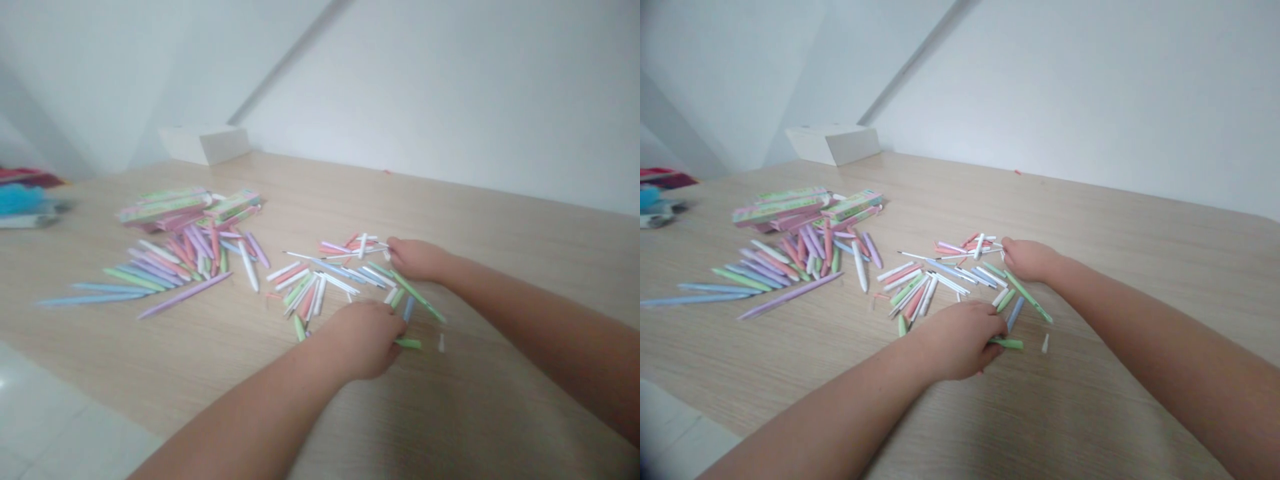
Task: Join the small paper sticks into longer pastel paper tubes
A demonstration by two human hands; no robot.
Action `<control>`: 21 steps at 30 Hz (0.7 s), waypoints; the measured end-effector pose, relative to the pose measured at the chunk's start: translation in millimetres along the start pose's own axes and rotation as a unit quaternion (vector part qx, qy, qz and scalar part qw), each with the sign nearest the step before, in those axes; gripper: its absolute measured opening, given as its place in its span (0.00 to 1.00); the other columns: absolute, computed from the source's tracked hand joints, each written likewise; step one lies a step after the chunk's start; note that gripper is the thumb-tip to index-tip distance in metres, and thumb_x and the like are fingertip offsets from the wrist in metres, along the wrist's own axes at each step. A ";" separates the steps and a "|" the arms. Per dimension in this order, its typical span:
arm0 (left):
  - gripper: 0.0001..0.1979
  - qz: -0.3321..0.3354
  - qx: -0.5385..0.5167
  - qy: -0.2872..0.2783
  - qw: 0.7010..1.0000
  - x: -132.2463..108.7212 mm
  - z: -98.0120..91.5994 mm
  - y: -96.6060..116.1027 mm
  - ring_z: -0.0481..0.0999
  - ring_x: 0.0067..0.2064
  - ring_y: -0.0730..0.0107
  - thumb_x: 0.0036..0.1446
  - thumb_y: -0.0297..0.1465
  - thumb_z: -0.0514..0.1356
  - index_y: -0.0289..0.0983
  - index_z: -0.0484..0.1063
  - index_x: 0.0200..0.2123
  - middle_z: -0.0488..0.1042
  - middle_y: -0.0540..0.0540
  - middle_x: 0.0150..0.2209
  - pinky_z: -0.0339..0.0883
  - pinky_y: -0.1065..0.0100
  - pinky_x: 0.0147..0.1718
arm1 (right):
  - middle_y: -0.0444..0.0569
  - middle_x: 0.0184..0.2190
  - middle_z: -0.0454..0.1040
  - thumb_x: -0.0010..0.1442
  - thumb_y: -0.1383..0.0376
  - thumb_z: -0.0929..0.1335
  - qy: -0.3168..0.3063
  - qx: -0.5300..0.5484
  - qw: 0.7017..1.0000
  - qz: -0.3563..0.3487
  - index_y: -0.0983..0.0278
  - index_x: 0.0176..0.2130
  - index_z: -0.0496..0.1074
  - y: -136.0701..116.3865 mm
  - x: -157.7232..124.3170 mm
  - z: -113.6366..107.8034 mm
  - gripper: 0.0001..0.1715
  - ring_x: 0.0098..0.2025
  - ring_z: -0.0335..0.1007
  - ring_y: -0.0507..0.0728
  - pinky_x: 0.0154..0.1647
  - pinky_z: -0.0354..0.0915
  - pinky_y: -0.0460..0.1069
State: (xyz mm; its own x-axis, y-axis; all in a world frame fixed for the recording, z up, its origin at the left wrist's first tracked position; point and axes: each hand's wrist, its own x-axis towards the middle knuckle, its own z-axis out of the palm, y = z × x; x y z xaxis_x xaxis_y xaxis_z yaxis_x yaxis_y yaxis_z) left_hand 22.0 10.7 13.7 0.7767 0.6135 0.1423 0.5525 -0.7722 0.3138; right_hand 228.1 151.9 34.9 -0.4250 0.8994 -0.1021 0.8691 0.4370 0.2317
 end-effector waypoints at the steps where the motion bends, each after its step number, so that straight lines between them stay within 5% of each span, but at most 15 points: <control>1: 0.11 0.001 0.001 0.000 1.000 0.0 0.2 0.0 0.78 0.45 0.54 0.61 0.36 0.58 0.38 0.77 0.42 0.78 0.43 0.41 0.73 0.58 0.45 | 0.63 0.42 0.81 0.72 0.61 0.54 0.018 0.010 1.000 0.005 0.68 0.52 0.70 -1.8 1.4 0.2 0.23 0.39 0.77 0.64 0.33 0.61 0.51; 10: 0.12 -0.007 0.013 -0.005 1.000 -0.4 -0.8 1.2 0.79 0.43 0.54 0.62 0.36 0.57 0.39 0.77 0.42 0.78 0.43 0.39 0.73 0.59 0.40 | 0.48 0.48 0.83 0.68 0.59 0.63 0.053 0.093 0.992 -0.074 0.55 0.56 0.76 -18.4 20.6 -3.8 0.21 0.45 0.79 0.59 0.40 0.63 0.47; 21: 0.12 0.002 0.008 -0.005 1.000 -0.6 -1.0 1.2 0.79 0.43 0.53 0.63 0.36 0.57 0.37 0.77 0.41 0.79 0.41 0.39 0.72 0.58 0.41 | 0.50 0.56 0.79 0.71 0.60 0.60 0.034 0.035 0.988 -0.143 0.54 0.61 0.72 -27.9 26.1 -15.9 0.24 0.52 0.78 0.62 0.49 0.66 0.50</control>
State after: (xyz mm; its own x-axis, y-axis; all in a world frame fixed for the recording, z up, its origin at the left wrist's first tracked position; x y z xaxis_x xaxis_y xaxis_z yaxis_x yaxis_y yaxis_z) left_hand 21.9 9.5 14.9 0.7822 0.6082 0.1352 0.5531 -0.7777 0.2986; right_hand 188.7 163.0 41.2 -0.6702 0.7371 -0.0873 0.7252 0.6753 0.1346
